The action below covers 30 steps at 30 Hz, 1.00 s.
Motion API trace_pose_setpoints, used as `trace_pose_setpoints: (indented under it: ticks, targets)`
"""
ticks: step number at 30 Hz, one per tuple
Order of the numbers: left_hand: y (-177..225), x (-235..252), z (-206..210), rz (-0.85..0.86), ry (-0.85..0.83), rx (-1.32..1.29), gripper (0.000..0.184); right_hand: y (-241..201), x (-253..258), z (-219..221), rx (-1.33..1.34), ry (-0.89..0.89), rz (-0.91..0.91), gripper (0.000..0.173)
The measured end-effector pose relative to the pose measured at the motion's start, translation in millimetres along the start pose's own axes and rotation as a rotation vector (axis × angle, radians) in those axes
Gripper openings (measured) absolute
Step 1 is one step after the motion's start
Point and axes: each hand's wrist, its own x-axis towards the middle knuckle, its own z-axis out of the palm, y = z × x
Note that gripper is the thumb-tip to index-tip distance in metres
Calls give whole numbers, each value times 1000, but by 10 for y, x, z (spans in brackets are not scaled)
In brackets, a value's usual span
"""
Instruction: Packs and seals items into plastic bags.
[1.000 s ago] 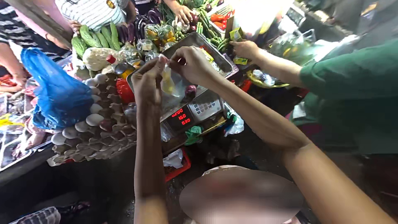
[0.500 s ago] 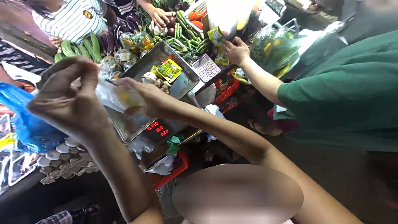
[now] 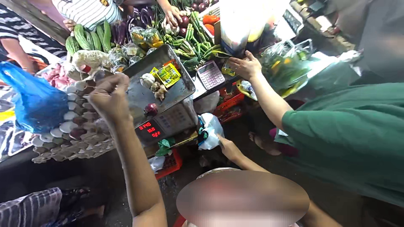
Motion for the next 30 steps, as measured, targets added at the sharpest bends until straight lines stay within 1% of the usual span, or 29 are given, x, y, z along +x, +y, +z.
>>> trace_pose_setpoints:
  ticks: [3,4,5,6,7,8,9,10,11,12,13,14,15,16,17,18,19,20,21,23,25,26,27,28,30]
  targets:
    - [-161,-168,170,-37,-60,217,25,142,-8,-190,64,128,-101,26]
    - [-189,-241,229,-19,-53,304,27,165,-13,-273,82,146,-89,19]
    - [-209,-337,289,39,-30,390,31,172,-21,-350,91,154,-67,14]
    - [-212,-455,351,123,-9,445,34,171,-27,-425,84,146,-49,13]
    - [-186,-587,427,214,2,437,34,171,-38,-491,59,121,-47,16]
    - [-148,-744,521,304,-15,365,32,185,-56,-542,15,101,-78,21]
    - [-119,-928,635,368,-90,245,29,215,-84,-585,-38,92,-153,25]
    - [-126,-1134,772,393,-223,106,24,254,-118,-632,-81,71,-242,32]
    - [-166,-1353,923,375,-406,-19,21,275,-158,-695,-113,12,-293,38]
    - [-222,-1569,1082,350,-611,-103,23,261,-205,-791,-150,-106,-271,42]
    - [-291,-1775,1235,340,-814,-142,31,214,-246,-922,-202,-286,-169,43]
    - [-369,-1976,1371,340,-1001,-130,44,172,-270,-1045,-260,-474,-28,45]
    - [-438,-2166,1486,347,-1171,-86,59,152,-290,-1149,-316,-625,95,46]
    - [-464,-2334,1573,330,-1335,-33,72,151,-331,-1251,-335,-713,166,45]
    - [-462,-2482,1652,302,-1448,-13,78,142,-393,-1381,-300,-730,176,42]
    - [-442,-2601,1728,264,-1501,-43,77,141,-469,-1527,-199,-659,136,39]
    - [-411,-2684,1803,226,-1489,-123,68,147,-548,-1663,-51,-523,73,34]
    - [-356,-2726,1870,167,-1432,-223,54,139,-610,-1764,77,-360,17,29]
    - [-280,-2721,1913,71,-1358,-310,43,101,-645,-1833,176,-180,-28,26]
    - [-134,-2599,1948,-178,-1218,-450,28,-4,-640,-1928,255,136,-69,25]
    - [-64,-2386,1934,-432,-1115,-658,24,-130,-557,-1976,257,405,-26,24]
    - [-57,-2296,1931,-539,-1067,-767,24,-195,-505,-1983,260,507,-2,24]
    - [-60,-2225,1929,-599,-1051,-835,28,-262,-448,-1978,271,586,17,24]
    - [-73,-2180,1926,-584,-1081,-834,38,-331,-386,-1965,284,647,29,25]
    - [-61,-2150,1906,-421,-1201,-730,69,-449,-260,-1940,297,671,56,27]
